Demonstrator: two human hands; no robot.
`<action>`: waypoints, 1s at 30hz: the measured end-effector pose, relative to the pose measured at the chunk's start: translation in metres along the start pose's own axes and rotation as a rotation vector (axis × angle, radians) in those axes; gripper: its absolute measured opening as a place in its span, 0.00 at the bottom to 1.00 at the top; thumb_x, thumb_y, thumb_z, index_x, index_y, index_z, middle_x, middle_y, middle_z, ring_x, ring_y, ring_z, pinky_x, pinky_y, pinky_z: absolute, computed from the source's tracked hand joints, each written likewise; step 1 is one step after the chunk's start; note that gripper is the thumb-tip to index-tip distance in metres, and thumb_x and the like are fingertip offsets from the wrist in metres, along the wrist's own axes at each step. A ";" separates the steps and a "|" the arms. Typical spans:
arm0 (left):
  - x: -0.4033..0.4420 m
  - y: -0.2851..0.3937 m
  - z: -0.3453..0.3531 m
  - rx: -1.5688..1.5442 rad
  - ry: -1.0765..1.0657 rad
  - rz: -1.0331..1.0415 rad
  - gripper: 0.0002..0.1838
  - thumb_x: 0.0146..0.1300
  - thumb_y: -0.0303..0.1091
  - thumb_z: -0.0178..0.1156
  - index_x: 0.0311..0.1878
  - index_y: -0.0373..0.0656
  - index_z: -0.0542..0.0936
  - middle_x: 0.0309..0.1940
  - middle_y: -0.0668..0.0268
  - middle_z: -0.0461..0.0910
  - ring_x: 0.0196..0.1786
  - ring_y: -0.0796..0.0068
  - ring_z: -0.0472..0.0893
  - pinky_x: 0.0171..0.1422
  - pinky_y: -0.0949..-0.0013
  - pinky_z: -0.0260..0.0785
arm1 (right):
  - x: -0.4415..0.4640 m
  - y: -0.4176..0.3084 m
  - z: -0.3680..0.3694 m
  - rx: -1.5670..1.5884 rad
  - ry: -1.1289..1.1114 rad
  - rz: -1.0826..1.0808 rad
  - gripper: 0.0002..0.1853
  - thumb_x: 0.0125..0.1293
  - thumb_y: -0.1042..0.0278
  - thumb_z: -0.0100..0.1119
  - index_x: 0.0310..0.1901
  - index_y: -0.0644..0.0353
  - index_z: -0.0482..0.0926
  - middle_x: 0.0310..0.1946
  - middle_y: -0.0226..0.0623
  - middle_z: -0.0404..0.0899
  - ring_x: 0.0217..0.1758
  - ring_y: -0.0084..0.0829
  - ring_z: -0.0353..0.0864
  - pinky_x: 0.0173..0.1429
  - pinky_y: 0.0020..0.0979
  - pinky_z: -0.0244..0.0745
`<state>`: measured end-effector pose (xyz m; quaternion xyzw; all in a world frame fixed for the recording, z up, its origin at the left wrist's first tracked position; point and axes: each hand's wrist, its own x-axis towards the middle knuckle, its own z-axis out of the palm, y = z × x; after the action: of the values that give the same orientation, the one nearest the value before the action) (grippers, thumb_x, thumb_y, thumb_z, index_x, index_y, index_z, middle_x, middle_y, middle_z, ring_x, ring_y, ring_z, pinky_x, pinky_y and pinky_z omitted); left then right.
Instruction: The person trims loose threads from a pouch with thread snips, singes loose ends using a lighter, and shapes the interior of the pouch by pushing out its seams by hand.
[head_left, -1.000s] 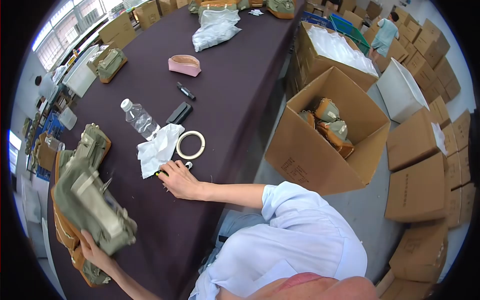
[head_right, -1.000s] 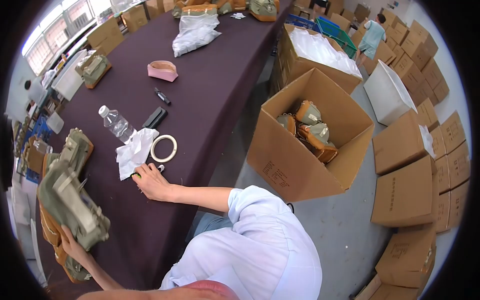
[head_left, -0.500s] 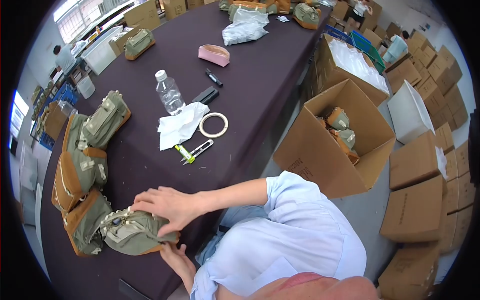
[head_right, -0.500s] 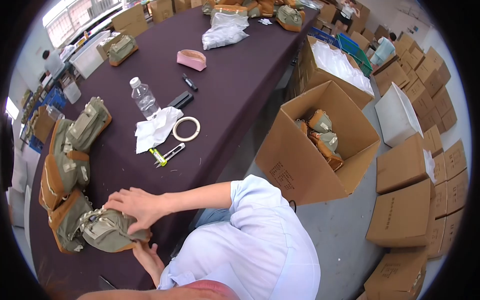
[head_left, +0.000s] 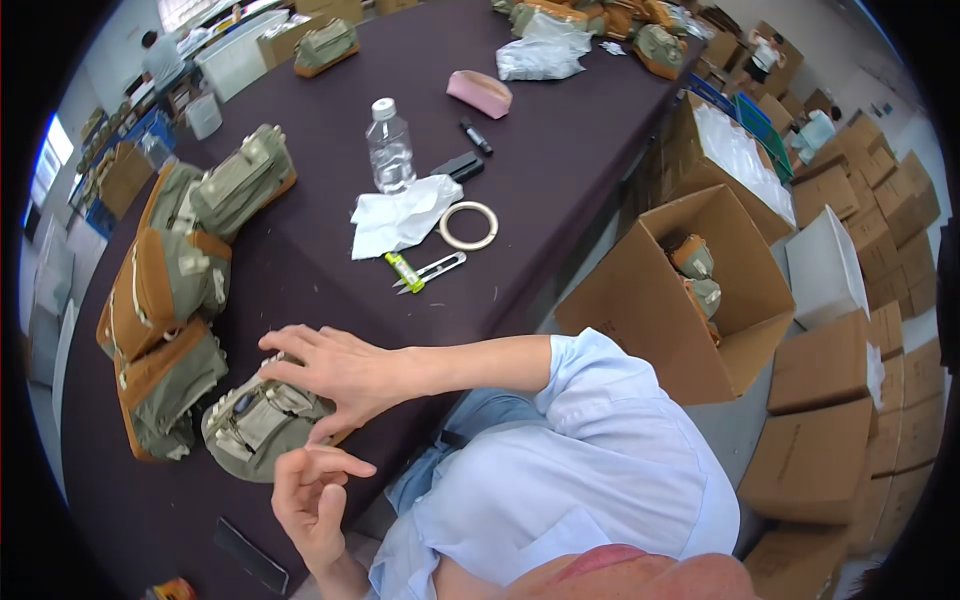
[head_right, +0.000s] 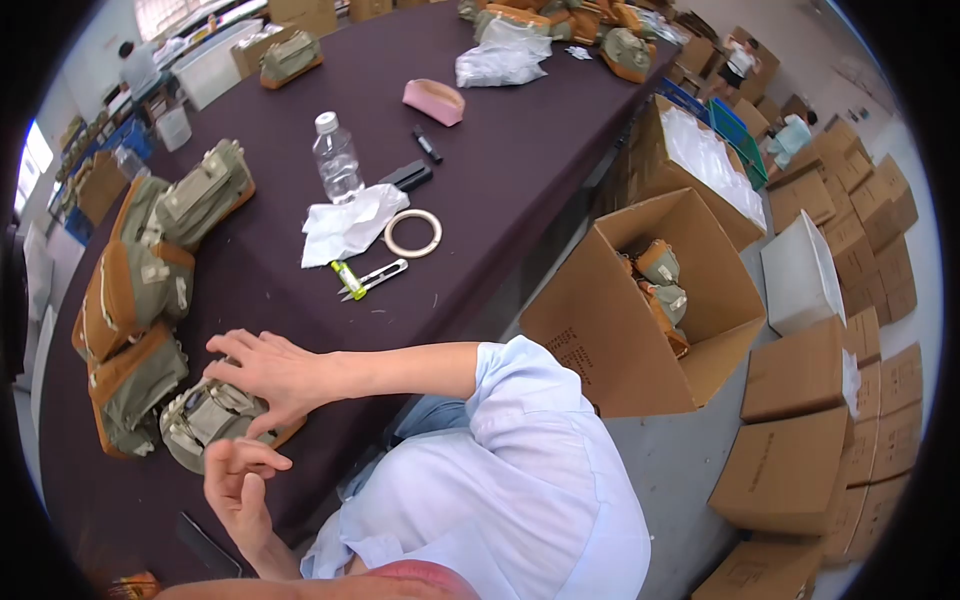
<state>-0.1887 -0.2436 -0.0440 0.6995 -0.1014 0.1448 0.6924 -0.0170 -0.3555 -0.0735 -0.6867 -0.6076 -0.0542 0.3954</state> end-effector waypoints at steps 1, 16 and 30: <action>0.005 0.006 0.002 -0.008 -0.040 0.111 0.25 0.73 0.37 0.56 0.68 0.37 0.65 0.37 0.58 0.84 0.36 0.72 0.79 0.38 0.73 0.68 | -0.003 0.002 0.002 -0.018 0.031 0.009 0.38 0.49 0.64 0.73 0.63 0.59 0.68 0.64 0.54 0.64 0.67 0.56 0.68 0.60 0.46 0.77; -0.011 0.045 0.044 -0.478 0.151 0.740 0.26 0.78 0.36 0.48 0.76 0.46 0.62 0.42 0.60 0.88 0.37 0.63 0.77 0.37 0.73 0.76 | 0.021 0.063 0.002 0.348 -0.045 0.061 0.35 0.44 0.83 0.48 0.61 0.59 0.74 0.69 0.46 0.67 0.73 0.48 0.67 0.74 0.42 0.63; -0.022 0.053 0.020 -0.443 -0.077 0.679 0.08 0.77 0.35 0.45 0.39 0.52 0.70 0.38 0.54 0.87 0.30 0.64 0.78 0.28 0.72 0.71 | 0.023 0.063 0.011 0.383 -0.044 0.045 0.36 0.43 0.83 0.46 0.61 0.60 0.74 0.68 0.45 0.68 0.73 0.46 0.68 0.75 0.42 0.61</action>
<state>-0.2259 -0.2658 -0.0021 0.4650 -0.3812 0.3138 0.7348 0.0399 -0.3278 -0.0987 -0.6135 -0.5996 0.0862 0.5066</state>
